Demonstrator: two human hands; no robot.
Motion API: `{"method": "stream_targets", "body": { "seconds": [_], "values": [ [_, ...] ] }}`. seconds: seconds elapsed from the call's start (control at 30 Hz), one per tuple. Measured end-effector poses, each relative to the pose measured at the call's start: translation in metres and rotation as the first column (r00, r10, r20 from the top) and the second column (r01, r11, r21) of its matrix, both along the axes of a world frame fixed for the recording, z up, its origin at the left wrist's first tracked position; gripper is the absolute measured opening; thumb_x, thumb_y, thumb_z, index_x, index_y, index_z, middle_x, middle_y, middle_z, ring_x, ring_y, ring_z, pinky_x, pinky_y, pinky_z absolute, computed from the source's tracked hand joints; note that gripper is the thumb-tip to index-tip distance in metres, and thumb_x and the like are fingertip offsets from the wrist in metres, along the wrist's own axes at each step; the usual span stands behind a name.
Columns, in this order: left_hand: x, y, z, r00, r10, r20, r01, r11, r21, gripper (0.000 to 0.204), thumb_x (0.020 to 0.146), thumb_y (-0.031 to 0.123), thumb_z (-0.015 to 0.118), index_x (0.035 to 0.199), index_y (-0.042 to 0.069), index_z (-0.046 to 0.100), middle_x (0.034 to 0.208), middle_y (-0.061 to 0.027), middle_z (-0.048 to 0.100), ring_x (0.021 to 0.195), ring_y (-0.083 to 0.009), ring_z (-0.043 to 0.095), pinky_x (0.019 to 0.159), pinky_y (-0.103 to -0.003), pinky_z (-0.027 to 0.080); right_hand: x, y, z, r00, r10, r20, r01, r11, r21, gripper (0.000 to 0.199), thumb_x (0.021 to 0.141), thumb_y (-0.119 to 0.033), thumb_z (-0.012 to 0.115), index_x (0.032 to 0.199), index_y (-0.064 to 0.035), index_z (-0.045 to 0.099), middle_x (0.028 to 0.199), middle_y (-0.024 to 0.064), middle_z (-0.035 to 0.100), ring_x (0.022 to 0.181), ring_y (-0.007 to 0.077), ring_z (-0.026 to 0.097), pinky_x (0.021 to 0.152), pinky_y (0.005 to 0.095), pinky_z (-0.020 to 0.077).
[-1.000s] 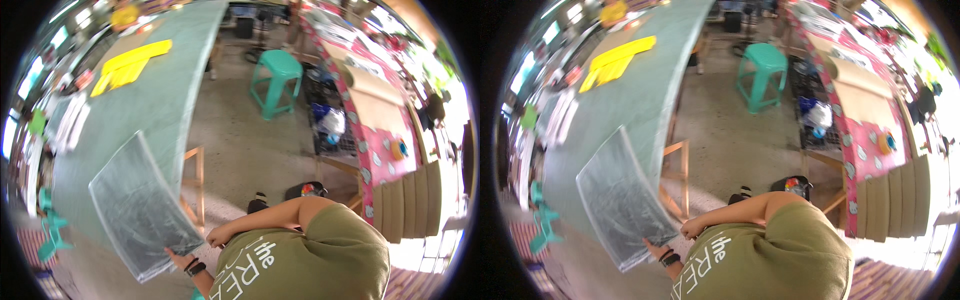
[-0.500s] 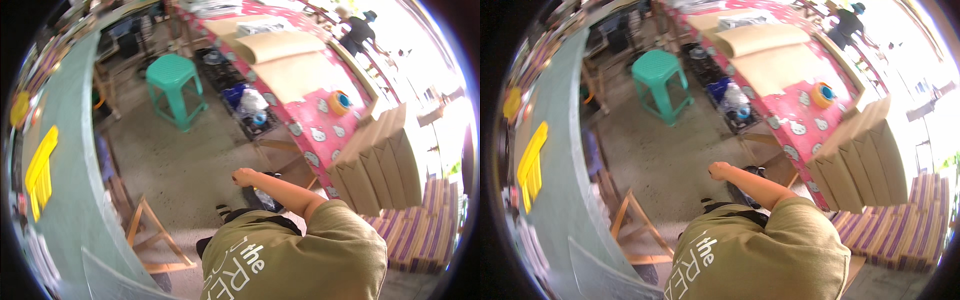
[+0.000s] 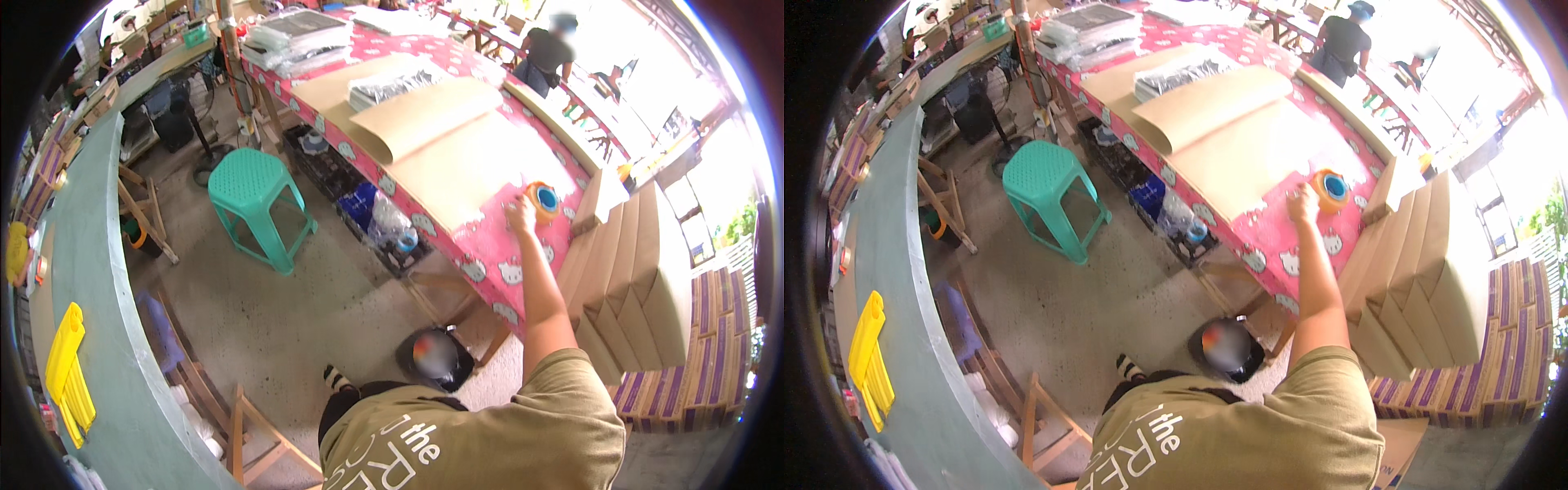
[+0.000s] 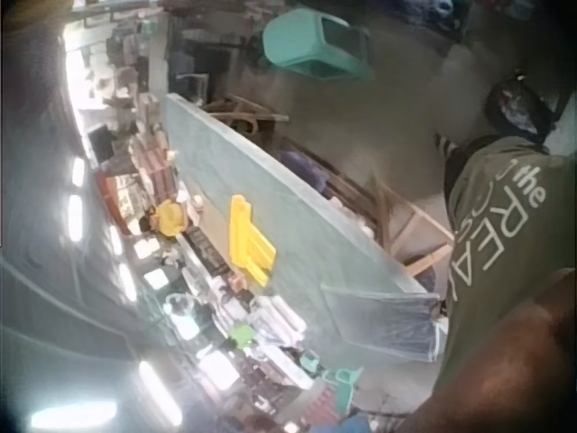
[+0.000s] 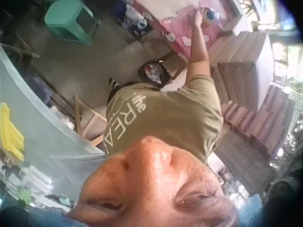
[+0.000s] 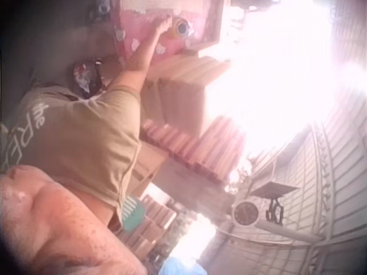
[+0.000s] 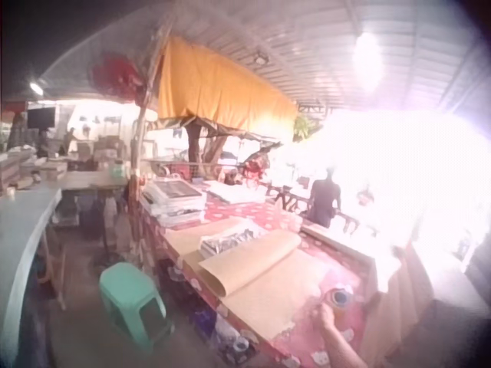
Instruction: The person places boards into large plastic sleeves, folds the excess plastic over the edge of the board, and secures the plastic with tape using a tape dispenser.
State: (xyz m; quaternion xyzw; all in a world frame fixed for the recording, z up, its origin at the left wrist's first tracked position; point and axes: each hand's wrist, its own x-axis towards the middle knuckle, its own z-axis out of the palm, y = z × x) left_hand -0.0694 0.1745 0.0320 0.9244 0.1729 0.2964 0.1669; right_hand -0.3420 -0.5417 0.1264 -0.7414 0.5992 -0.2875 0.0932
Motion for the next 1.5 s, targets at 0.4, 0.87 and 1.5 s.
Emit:
{"method": "stream_targets", "body": {
  "seconds": [0.4, 0.87, 1.5],
  "values": [
    [-0.064, 0.121, -0.017, 0.630, 0.759, -0.163, -0.702, 0.646, 0.299, 0.056, 0.071, 0.039, 0.057, 0.115, 0.005, 0.045, 0.118, -0.0166, 0.043, 0.105, -0.0325, 0.043, 0.087, -0.046, 0.032, -0.028, -0.204, -0.020, 0.974, 0.024, -0.227, 0.029, 0.974, 0.226, 0.039, 0.073, -0.036, 0.053, 0.095, -0.0047, 0.057, 0.105, 0.0144, 0.054, 0.108, 0.0240, 0.044, 0.093, 0.0372, 0.0301],
    [-0.108, 0.066, 0.097, 0.846, 0.473, 0.246, -0.380, 0.859, -0.342, 0.049, 0.063, 0.003, 0.065, 0.107, 0.002, 0.045, 0.110, -0.0141, 0.046, 0.105, -0.0303, 0.041, 0.090, -0.039, 0.031, 0.236, 0.044, 0.064, 0.655, 0.746, 0.124, -0.717, 0.665, -0.210, 0.045, 0.073, -0.025, 0.056, 0.110, -0.0029, 0.046, 0.113, 0.0121, 0.046, 0.109, 0.0225, 0.041, 0.093, 0.0349, 0.0307],
    [-0.264, 0.100, 0.151, 0.921, 0.181, 0.345, 0.377, -0.197, -0.905, 0.040, 0.088, 0.031, 0.043, 0.112, 0.000, 0.047, 0.106, -0.0057, 0.054, 0.096, -0.0145, 0.051, 0.085, -0.033, 0.040, 0.219, 0.652, 0.086, -0.477, 0.103, 0.873, 0.250, -0.936, 0.247, 0.045, 0.069, -0.005, 0.061, 0.112, -0.0010, 0.049, 0.108, 0.0085, 0.048, 0.100, 0.0177, 0.046, 0.087, 0.0284, 0.0343]
  ]
}}
